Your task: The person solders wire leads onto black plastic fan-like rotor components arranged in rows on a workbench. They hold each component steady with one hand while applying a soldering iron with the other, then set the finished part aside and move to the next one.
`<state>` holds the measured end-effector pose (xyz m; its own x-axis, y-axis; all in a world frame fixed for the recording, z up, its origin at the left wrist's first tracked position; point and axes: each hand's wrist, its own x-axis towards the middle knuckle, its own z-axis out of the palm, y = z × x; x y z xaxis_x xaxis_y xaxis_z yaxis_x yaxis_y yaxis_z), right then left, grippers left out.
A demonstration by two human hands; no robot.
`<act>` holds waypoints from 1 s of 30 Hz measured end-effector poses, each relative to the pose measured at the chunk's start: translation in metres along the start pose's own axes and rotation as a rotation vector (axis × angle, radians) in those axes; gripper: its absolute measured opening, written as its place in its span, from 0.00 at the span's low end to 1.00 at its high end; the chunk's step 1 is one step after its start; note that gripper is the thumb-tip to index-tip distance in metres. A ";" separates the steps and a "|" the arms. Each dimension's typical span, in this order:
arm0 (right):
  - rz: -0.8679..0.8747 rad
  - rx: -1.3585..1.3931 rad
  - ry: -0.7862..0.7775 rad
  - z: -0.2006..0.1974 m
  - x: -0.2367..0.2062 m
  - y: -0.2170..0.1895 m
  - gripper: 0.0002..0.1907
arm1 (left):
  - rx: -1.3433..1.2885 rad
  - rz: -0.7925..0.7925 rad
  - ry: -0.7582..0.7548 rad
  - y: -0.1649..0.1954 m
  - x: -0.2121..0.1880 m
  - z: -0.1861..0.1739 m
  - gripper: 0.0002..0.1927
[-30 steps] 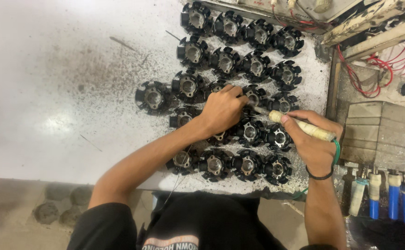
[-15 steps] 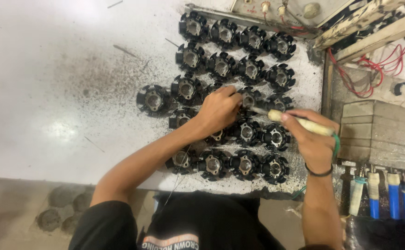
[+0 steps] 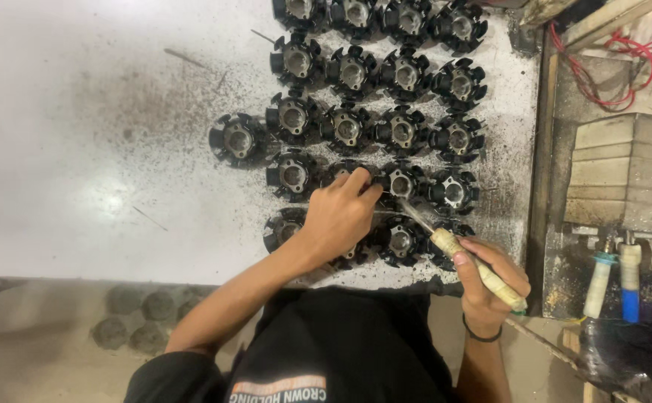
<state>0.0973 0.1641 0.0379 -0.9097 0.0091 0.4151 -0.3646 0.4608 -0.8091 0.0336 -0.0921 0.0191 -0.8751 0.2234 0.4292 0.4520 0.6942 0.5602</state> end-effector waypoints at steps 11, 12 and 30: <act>0.124 -0.150 -0.139 -0.002 0.034 -0.037 0.09 | -0.011 0.041 -0.091 -0.002 0.007 0.006 0.08; 0.106 -0.169 -0.158 -0.003 0.037 -0.038 0.09 | -0.017 0.043 -0.100 -0.003 0.007 0.005 0.09; 0.125 -0.198 -0.206 -0.001 0.053 -0.050 0.09 | -0.054 0.054 -0.131 -0.004 0.012 0.003 0.10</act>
<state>0.0671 0.1424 0.1008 -0.9737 -0.0943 0.2076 -0.2197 0.6319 -0.7433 0.0208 -0.0900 0.0197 -0.8626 0.3493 0.3659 0.5047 0.6414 0.5778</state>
